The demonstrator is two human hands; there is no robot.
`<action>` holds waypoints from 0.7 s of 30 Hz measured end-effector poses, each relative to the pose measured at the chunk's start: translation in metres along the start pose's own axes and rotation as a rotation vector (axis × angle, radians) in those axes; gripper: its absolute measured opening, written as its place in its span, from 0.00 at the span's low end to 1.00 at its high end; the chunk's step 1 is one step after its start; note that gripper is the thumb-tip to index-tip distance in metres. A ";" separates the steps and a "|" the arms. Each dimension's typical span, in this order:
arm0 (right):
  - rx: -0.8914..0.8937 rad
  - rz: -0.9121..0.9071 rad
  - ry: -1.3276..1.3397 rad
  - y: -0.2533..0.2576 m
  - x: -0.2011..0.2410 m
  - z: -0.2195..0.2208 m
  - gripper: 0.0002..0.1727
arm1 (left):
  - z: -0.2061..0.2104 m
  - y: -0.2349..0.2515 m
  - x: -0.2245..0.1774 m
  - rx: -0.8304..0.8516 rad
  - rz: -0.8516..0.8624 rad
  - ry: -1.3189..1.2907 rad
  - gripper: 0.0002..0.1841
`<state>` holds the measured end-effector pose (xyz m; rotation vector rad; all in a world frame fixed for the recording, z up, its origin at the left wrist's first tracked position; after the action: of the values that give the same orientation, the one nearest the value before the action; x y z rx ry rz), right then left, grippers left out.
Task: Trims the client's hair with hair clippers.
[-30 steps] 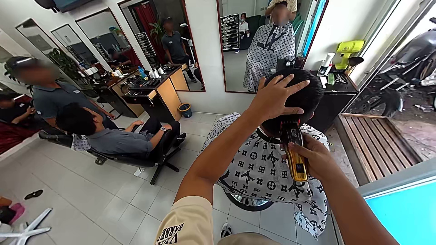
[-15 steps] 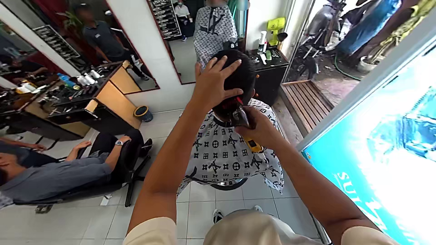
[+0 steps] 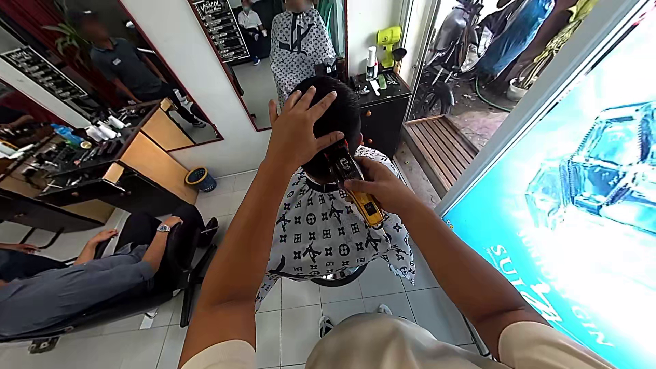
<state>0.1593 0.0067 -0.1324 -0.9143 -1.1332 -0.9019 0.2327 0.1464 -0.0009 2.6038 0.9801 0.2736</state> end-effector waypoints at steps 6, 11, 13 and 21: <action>0.013 0.117 0.101 0.001 -0.013 -0.004 0.27 | 0.000 -0.001 0.002 -0.003 0.000 -0.004 0.42; 0.024 0.052 0.029 0.002 -0.006 -0.006 0.31 | 0.001 0.000 0.000 0.000 -0.013 0.006 0.42; 0.007 0.099 0.005 0.001 -0.016 -0.011 0.31 | -0.001 0.001 -0.004 -0.045 0.001 0.007 0.42; -0.078 0.028 -0.037 0.002 -0.002 -0.004 0.32 | -0.005 0.000 -0.005 -0.064 -0.032 0.038 0.39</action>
<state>0.1624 0.0035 -0.1351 -1.0121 -1.1210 -0.9151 0.2273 0.1445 0.0033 2.5321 1.0083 0.3423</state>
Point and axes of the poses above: each hand's wrist, its own y-axis towards the middle knuckle, its own z-axis out of the palm, x = y × z, the point moved 7 cm from there along y, towards the middle knuckle, and after that the axes turned 14 degrees about z, right-handed, at the moved point
